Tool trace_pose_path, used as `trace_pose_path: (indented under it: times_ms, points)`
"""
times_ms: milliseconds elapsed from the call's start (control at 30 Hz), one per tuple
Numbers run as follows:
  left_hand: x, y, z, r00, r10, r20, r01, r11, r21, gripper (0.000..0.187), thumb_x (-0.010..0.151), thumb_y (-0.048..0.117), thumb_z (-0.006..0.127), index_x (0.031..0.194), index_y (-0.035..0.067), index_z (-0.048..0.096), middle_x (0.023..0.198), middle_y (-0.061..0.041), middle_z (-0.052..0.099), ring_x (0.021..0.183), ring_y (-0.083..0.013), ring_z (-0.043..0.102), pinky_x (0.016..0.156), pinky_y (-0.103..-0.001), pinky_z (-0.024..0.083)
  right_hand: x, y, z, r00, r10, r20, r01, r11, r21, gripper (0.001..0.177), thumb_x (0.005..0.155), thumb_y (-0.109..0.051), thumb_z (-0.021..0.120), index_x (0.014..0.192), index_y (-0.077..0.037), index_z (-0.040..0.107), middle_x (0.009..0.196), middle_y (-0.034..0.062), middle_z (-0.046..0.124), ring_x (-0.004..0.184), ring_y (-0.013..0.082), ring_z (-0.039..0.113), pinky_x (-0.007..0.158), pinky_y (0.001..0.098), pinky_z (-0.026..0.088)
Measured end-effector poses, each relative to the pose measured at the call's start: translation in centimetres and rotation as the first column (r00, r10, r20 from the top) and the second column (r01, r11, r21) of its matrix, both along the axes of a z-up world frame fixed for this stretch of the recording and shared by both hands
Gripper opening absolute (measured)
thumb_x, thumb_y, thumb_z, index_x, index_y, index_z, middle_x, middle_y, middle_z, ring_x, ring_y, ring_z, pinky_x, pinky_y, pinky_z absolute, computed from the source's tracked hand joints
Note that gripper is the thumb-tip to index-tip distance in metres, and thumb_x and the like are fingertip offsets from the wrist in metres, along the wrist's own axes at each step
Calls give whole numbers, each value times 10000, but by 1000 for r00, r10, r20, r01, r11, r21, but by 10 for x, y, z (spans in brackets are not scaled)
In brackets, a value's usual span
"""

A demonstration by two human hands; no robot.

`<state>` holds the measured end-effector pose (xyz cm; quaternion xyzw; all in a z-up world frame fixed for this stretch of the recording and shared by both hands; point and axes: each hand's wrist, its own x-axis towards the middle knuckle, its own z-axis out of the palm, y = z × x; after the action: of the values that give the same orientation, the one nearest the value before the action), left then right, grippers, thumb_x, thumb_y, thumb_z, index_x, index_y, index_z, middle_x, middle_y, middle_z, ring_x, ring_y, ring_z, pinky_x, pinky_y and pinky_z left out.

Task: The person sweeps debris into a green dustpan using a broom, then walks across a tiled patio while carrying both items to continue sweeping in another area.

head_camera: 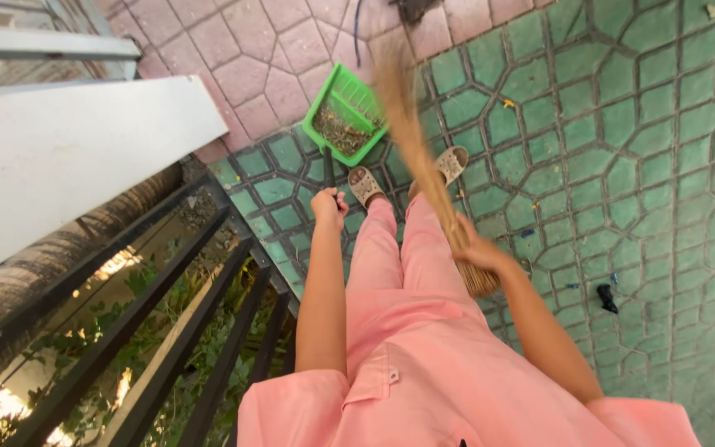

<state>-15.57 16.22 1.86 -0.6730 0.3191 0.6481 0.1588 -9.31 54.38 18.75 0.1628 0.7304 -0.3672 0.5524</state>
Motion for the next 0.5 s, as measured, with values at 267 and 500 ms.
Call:
trace_pose_path:
  times_ms: [267, 500]
  points:
    - [-14, -44, 13, 982, -189, -17, 187, 946, 265, 91, 897, 63, 588, 932, -20, 579, 761, -117, 591, 571, -160, 498, 485, -276, 462, 31, 24, 181, 951, -202, 235, 257, 937, -235, 1095, 694, -138, 744, 1610, -353, 184, 1667, 94, 303, 1499, 252, 344, 1182, 351, 293]
    - [9, -60, 24, 943, -329, -55, 324, 862, 391, 145, 897, 50, 569, 783, 45, 480, 657, -49, 475, 543, -143, 480, 446, -261, 374, 31, 8, 229, 966, -113, 231, 118, 993, -8, 1188, 692, -223, 789, 1650, -386, 105, 1550, 92, 529, 1334, 272, 581, 1122, 346, 428]
